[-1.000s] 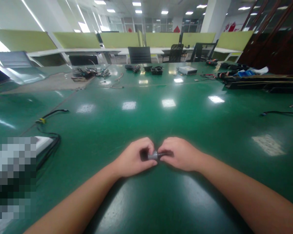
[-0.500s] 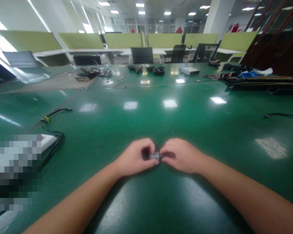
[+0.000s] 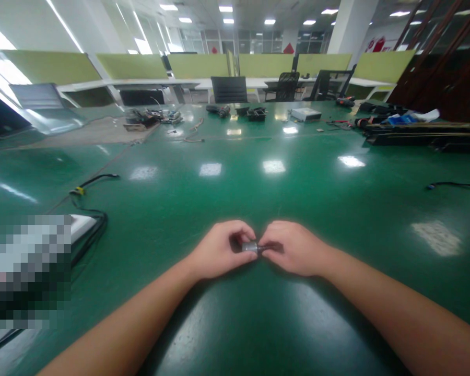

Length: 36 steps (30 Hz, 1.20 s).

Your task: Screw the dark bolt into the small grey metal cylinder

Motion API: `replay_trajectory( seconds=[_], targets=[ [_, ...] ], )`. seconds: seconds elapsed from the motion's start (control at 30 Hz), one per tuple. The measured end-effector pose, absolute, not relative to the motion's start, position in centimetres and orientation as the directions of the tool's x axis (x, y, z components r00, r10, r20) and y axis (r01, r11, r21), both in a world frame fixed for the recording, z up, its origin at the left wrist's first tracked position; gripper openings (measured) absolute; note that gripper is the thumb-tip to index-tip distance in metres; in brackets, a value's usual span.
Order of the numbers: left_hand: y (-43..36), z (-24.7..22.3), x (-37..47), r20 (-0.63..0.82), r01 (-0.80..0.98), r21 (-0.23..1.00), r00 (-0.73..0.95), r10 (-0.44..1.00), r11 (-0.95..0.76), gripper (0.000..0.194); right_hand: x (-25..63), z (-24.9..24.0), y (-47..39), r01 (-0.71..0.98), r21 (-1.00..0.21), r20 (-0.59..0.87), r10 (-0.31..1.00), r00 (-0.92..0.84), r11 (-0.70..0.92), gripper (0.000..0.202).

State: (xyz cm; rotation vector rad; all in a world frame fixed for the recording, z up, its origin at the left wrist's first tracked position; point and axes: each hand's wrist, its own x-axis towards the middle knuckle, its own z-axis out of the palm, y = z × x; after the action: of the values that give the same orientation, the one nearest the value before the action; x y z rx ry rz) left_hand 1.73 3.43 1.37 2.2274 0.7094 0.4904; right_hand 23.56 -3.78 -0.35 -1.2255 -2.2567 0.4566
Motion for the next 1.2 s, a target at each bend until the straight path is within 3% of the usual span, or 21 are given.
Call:
replay_trajectory(
  seconds=[0.2, 0.87, 1.2],
  targets=[
    [3.6, 1.3, 1.6, 0.161, 0.297, 0.726, 0.803, 0.574, -0.620, 0.012, 23.8, -0.2, -3.7, 0.664, -0.520, 0.279, 0.842, -0.462, 0.537, 0.008],
    [3.7, 1.0, 1.4, 0.167, 0.280, 0.714, 0.822, 0.545, -0.642, 0.015, 24.2, 0.0, -3.8, 0.680, -0.529, 0.233, 0.857, -0.460, 0.508, 0.008],
    [3.6, 1.0, 1.3, 0.157, 0.287, 0.719, 0.820, 0.550, -0.633, 0.015, 25.1, 1.0, -4.1, 0.712, -0.558, 0.133, 0.893, -0.429, 0.426, 0.009]
  ],
)
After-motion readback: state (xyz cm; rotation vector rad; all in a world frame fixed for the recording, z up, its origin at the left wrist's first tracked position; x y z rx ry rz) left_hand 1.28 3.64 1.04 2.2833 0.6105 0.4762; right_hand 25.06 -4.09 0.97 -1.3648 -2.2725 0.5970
